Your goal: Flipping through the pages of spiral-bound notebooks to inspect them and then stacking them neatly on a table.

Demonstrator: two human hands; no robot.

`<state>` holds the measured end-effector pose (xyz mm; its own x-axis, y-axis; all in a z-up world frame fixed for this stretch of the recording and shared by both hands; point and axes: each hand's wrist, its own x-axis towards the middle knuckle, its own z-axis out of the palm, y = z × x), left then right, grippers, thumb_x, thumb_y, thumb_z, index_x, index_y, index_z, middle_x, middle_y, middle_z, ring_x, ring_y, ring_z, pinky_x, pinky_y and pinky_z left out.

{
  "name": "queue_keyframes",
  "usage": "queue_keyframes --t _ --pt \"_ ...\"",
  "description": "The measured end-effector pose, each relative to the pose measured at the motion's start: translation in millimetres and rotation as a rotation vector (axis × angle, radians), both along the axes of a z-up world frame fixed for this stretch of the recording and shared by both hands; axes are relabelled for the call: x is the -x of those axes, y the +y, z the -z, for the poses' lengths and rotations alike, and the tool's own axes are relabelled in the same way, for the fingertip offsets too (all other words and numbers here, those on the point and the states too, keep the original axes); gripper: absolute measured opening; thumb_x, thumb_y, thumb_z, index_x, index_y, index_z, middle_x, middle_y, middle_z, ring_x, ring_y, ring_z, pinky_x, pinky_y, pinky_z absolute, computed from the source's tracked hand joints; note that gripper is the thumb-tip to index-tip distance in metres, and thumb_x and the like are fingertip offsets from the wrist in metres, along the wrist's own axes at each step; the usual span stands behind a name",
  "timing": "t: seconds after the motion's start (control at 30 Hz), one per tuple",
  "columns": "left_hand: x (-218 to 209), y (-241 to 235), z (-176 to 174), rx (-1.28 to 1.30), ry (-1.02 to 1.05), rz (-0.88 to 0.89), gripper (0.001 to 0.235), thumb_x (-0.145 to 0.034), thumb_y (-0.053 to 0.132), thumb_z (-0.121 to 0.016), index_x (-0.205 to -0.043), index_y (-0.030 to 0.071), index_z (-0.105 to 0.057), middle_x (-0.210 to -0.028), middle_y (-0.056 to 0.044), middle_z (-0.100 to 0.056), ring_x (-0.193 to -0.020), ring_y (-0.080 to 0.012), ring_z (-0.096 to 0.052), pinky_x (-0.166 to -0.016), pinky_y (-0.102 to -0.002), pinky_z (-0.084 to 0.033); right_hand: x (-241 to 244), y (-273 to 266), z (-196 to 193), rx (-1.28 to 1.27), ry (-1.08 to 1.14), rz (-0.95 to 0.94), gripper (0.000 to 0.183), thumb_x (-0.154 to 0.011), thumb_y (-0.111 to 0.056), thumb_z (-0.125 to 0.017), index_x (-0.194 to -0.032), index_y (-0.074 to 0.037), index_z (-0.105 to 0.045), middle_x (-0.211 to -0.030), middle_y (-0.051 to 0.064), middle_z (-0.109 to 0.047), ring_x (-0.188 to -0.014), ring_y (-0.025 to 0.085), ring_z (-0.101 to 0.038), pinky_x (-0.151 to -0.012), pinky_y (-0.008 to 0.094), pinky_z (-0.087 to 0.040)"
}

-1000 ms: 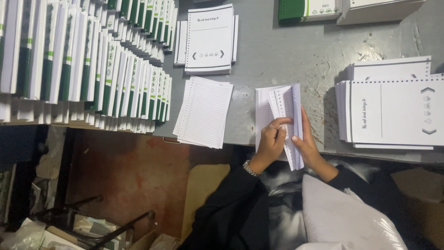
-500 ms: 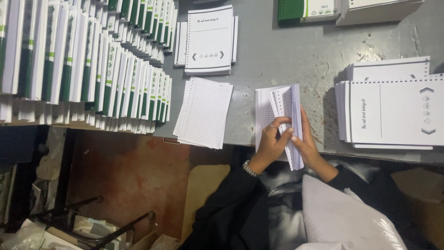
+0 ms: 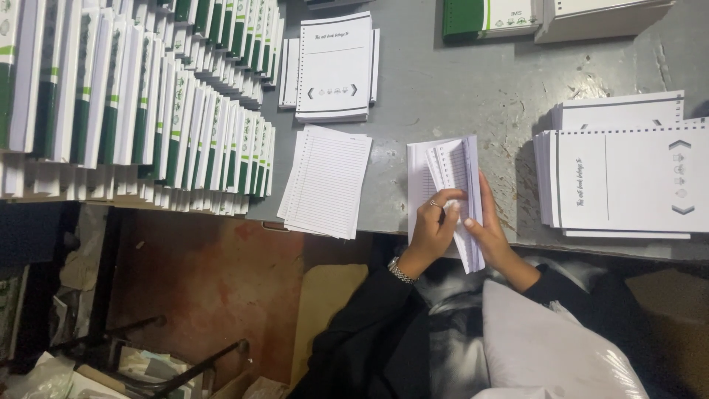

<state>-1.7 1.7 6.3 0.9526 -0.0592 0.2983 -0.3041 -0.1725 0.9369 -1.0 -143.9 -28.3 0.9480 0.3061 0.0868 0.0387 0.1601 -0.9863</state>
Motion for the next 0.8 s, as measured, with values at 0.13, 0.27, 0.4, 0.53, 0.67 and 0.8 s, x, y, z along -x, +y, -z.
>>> queue_keyframes --t 0.13,0.27,0.4,0.53,0.67,0.8 --pt "-1 -1 7 0.016 -0.005 -0.005 0.021 -0.099 0.021 -0.067 -0.115 0.009 -0.066 -0.104 -0.008 -0.074 -0.105 -0.0306 -0.071 -0.093 -0.041 -0.055 0 1 -3 0.010 0.001 0.000 0.091 -0.093 -0.031 -0.054 -0.164 -0.014 0.001 -0.168 0.025 0.000 -0.153 0.044 0.002 -0.120 0.062 -0.003" --pt "-1 -1 6 0.003 0.000 -0.013 0.019 -0.099 0.022 -0.068 -0.113 0.009 -0.067 -0.102 -0.007 -0.075 -0.103 -0.0293 -0.072 -0.092 -0.041 -0.056 0 2 -7 0.023 -0.004 0.001 0.091 -0.093 -0.031 -0.054 -0.164 -0.014 0.000 -0.168 0.025 0.000 -0.153 0.044 0.002 -0.120 0.062 -0.004" --pt "-1 -1 2 0.008 0.008 -0.011 0.018 -0.100 0.020 -0.066 -0.113 0.007 -0.066 -0.101 -0.010 -0.074 -0.103 -0.0321 -0.072 -0.091 -0.042 -0.055 0 2 -6 0.020 -0.001 0.007 0.091 -0.093 -0.031 -0.054 -0.164 -0.014 0.000 -0.168 0.025 0.000 -0.153 0.044 0.002 -0.120 0.062 -0.004" --pt "0 -1 -4 0.002 0.005 -0.007 0.019 -0.102 0.020 -0.064 -0.114 0.005 -0.064 -0.101 -0.013 -0.074 -0.103 -0.0349 -0.071 -0.091 -0.044 -0.055 1 3 -9 0.010 0.012 0.006 0.092 -0.093 -0.031 -0.054 -0.164 -0.014 0.001 -0.168 0.026 0.001 -0.153 0.045 0.002 -0.119 0.063 -0.004" --pt "0 -2 -5 0.001 0.002 -0.007 0.019 -0.102 0.019 -0.064 -0.114 0.005 -0.064 -0.101 -0.014 -0.074 -0.103 -0.0358 -0.071 -0.091 -0.045 -0.055 0 2 -6 0.010 0.007 0.011 0.091 -0.093 -0.031 -0.054 -0.164 -0.015 0.000 -0.168 0.024 0.001 -0.153 0.043 0.002 -0.120 0.062 -0.004" --pt "1 -2 -5 -0.007 0.013 -0.011 0.019 -0.102 0.020 -0.063 -0.114 0.005 -0.064 -0.101 -0.014 -0.073 -0.103 -0.0360 -0.071 -0.091 -0.046 -0.055 0 3 -9 0.001 0.023 0.012 0.091 -0.093 -0.032 -0.054 -0.164 -0.015 0.000 -0.168 0.025 0.000 -0.153 0.044 0.001 -0.120 0.062 -0.004"
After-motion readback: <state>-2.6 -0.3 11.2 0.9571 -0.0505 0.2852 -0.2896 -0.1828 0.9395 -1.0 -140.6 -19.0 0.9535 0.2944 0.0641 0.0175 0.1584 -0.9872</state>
